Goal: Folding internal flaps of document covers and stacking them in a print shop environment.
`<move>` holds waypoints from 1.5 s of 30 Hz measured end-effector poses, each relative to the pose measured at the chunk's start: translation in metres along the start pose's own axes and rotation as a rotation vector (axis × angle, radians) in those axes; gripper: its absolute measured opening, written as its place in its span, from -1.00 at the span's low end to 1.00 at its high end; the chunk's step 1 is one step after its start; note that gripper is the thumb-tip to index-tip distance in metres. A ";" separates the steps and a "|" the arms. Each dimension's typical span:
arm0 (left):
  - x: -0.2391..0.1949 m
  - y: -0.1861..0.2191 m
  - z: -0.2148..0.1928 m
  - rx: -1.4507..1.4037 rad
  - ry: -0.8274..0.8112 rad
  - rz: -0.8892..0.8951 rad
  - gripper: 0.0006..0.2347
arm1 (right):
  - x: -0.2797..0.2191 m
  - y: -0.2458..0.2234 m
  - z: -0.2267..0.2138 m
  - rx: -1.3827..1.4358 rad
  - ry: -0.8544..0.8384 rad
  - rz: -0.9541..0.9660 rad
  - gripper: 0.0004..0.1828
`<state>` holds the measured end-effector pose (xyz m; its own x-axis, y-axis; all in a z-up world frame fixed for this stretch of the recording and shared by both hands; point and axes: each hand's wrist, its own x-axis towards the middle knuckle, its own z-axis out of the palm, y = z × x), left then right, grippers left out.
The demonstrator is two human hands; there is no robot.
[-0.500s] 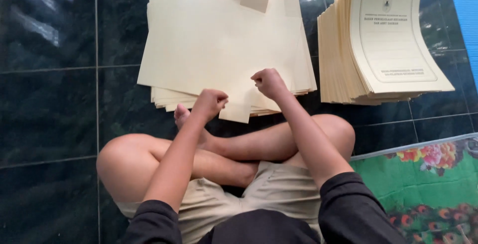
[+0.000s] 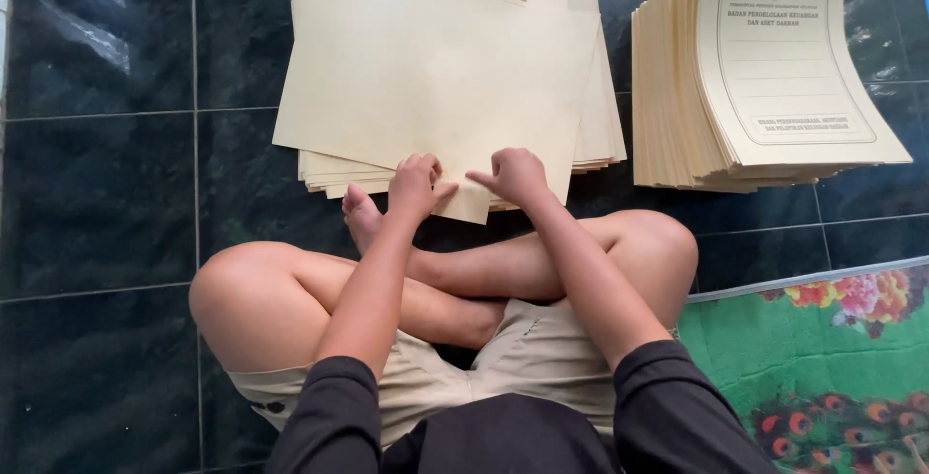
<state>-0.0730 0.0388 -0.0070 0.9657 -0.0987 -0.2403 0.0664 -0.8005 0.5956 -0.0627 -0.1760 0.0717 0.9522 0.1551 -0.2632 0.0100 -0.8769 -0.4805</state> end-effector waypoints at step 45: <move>-0.010 0.100 -0.007 -0.004 0.077 0.349 -0.54 | 0.004 0.066 -0.101 0.939 0.610 0.391 -0.59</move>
<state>-0.0738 -0.0357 0.0605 0.9464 -0.3210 0.0363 -0.2699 -0.7239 0.6350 -0.0271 -0.2796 0.1234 0.8315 -0.5148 -0.2087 -0.3002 -0.1003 -0.9486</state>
